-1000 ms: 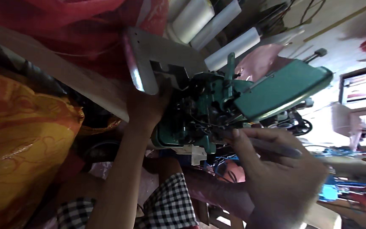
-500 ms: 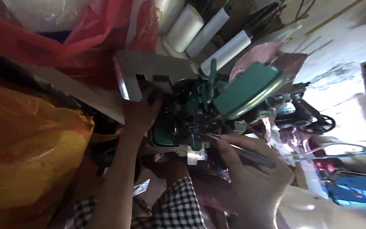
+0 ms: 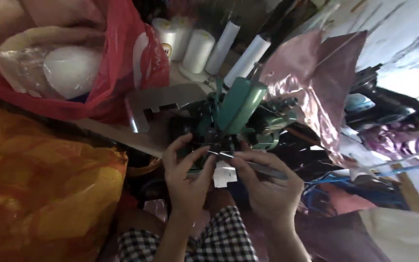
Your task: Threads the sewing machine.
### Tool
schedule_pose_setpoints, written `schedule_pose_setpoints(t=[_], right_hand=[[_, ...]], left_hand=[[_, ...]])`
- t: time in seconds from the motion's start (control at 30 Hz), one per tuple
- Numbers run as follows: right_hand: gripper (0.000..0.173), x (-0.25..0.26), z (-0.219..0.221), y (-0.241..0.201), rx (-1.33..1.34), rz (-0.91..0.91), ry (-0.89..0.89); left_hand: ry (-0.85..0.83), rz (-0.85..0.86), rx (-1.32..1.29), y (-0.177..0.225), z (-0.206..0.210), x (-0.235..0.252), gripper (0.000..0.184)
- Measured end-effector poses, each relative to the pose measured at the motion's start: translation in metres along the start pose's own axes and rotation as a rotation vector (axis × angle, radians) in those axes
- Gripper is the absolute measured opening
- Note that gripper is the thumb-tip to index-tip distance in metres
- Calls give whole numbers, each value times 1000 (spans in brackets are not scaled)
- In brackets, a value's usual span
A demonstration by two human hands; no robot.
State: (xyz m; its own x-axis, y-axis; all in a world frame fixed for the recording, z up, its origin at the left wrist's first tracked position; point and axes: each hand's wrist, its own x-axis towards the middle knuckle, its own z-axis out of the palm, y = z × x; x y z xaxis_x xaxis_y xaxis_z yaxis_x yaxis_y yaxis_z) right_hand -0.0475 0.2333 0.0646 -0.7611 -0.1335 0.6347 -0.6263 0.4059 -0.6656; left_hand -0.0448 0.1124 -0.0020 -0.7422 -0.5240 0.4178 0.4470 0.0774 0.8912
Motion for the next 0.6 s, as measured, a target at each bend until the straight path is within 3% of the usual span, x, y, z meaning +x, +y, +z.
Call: schedule_pose_setpoints(t=[0.13,0.23,0.33,0.4,0.47,0.53,0.6], right_hand=[[8,-1,-4,0,15,-15,7],[22,1,-36,7,-42,-62,111],[29,18,-82,27,-28,119,304],[22,30,-100,46,-111,396,220],[24,40,-106,71,-114,646,13],[21,44,-110,97,46,779,-192],[22,44,-111,115,200,820,-279]], left_hand=[[22,44,30,0,0,0,10],[17,22,24,0,-1,-2,10],[38,-47,-5,-1,0,-6,12],[54,-88,-32,-1,0,-7,11],[66,-107,-32,-1,1,-8,10],[71,-110,-33,-2,2,-7,10],[74,-120,-47,-2,1,-6,9]])
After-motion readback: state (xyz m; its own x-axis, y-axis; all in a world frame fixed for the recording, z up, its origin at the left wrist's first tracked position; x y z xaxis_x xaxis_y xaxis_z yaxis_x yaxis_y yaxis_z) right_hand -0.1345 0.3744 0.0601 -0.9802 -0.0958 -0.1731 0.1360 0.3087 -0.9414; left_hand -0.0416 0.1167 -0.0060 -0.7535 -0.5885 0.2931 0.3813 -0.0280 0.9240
